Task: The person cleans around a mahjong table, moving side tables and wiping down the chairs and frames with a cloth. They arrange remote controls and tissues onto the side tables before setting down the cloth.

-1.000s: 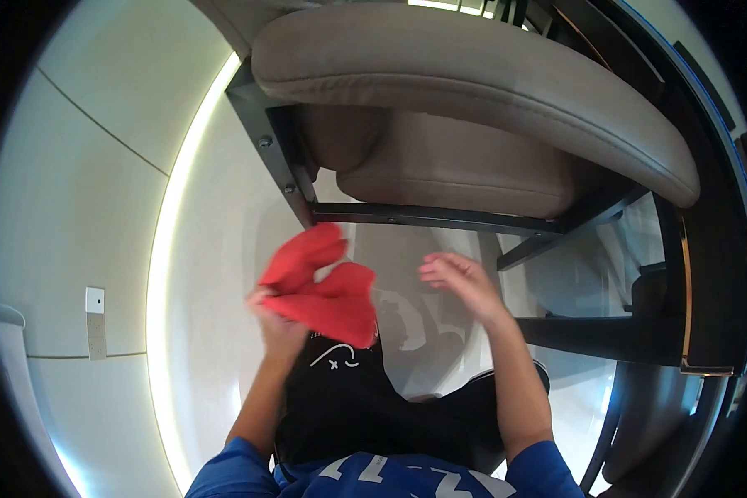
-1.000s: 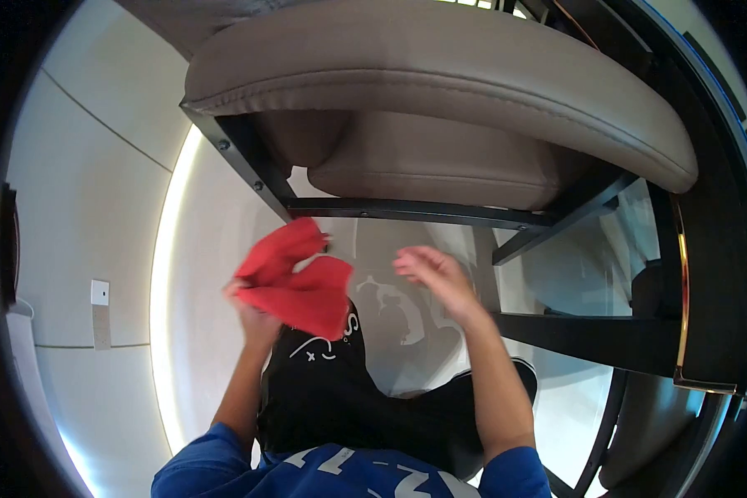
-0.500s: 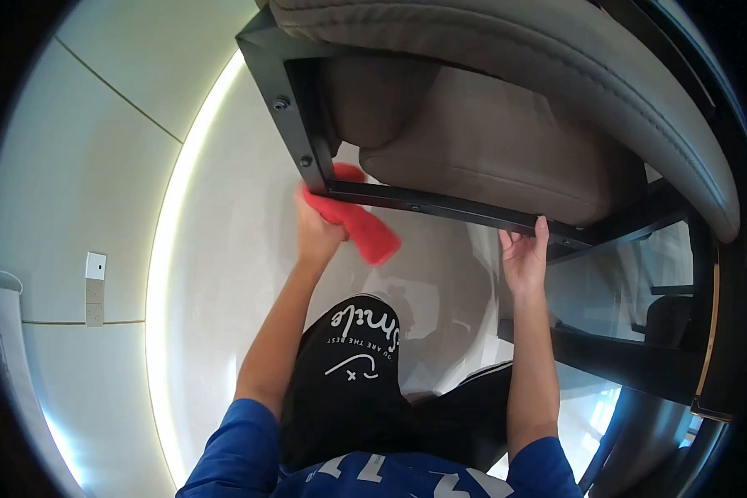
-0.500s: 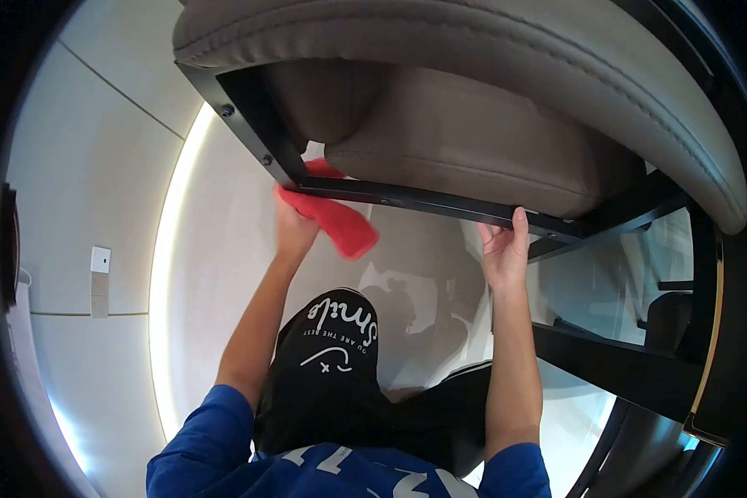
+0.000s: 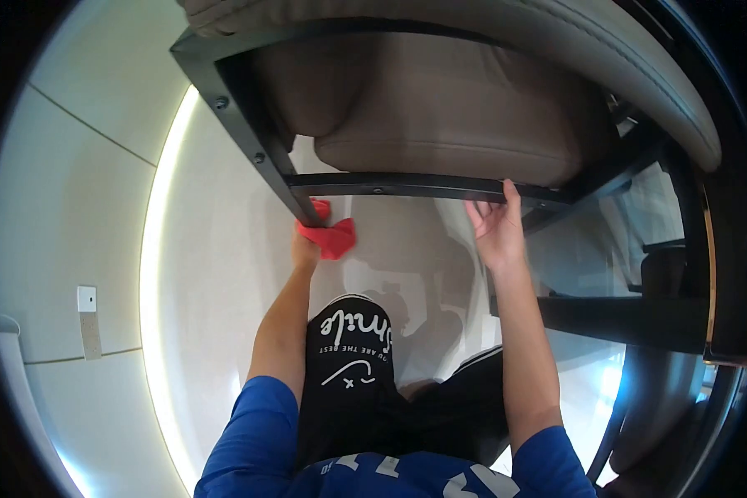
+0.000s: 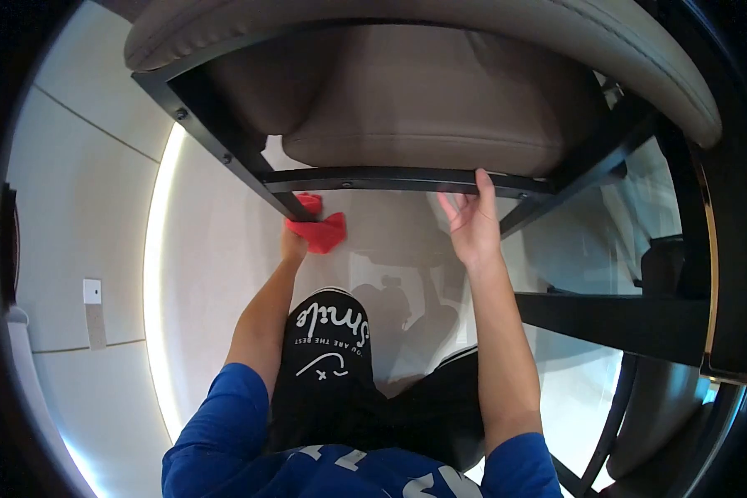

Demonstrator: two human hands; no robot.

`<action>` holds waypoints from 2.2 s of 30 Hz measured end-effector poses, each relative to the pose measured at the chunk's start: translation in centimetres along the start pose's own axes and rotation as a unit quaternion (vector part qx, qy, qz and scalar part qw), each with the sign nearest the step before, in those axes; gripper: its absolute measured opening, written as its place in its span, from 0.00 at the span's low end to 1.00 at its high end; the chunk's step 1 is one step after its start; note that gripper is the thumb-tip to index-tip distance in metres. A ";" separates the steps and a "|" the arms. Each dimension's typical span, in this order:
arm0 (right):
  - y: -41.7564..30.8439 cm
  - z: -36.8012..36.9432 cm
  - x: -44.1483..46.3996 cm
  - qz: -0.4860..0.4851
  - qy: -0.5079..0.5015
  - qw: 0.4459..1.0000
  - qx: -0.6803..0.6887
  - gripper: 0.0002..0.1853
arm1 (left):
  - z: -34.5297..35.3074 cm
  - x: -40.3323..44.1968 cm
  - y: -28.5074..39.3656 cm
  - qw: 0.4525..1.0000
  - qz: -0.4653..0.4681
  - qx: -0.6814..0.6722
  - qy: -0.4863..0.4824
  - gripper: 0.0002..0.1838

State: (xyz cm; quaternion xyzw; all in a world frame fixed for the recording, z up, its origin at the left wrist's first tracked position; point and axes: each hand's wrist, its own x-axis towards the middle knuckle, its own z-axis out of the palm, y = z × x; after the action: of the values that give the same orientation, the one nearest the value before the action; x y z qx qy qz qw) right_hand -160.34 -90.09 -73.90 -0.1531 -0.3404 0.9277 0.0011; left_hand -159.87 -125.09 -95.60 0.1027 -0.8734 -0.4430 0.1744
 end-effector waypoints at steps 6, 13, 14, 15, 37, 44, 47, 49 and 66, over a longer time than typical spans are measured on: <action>-0.9 -0.3 -1.0 0.065 0.052 0.995 -0.060 0.25 | -0.2 -1.2 -8.8 0.996 -0.069 -0.028 -0.051 0.22; -2.3 -2.2 -3.1 0.153 -0.130 0.879 -0.433 0.30 | -5.4 -6.4 6.3 0.979 -0.090 -0.162 -0.087 0.22; -2.5 -2.8 -3.2 0.149 -0.125 0.881 -0.431 0.30 | -4.5 -6.5 8.5 0.978 -0.085 -0.164 -0.091 0.22; -2.7 -3.6 -3.6 0.189 -0.169 0.822 -0.511 0.30 | -3.2 -6.6 11.2 0.970 -0.023 -0.205 -0.125 0.23; -3.4 -10.9 -10.4 0.147 -0.176 0.556 -0.799 0.22 | 32.6 -13.4 24.2 0.586 -0.333 -0.635 -0.376 0.16; -4.2 -11.5 -9.1 0.059 -0.212 0.610 -0.761 0.23 | 28.8 -12.3 27.1 0.897 0.120 -0.284 -0.318 0.18; -5.6 -10.4 -9.3 0.177 -0.228 0.595 -0.750 0.24 | 26.0 -9.8 30.4 0.905 0.195 -0.306 -0.224 0.20; -5.6 -9.6 -9.5 0.230 -0.241 0.588 -0.737 0.24 | 23.2 -8.4 32.6 0.889 0.108 -0.334 -0.294 0.20; -4.9 -14.0 -9.3 0.219 -0.192 0.601 -0.745 0.24 | 22.5 -13.3 19.3 0.856 0.113 0.142 -0.484 0.21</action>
State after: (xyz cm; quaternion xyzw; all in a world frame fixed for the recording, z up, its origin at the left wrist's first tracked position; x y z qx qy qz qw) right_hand -148.00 -78.49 -78.29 0.0106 -0.8620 0.3335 -0.3816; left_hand -157.05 -92.75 -95.09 -0.2002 -0.9065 -0.2851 -0.2385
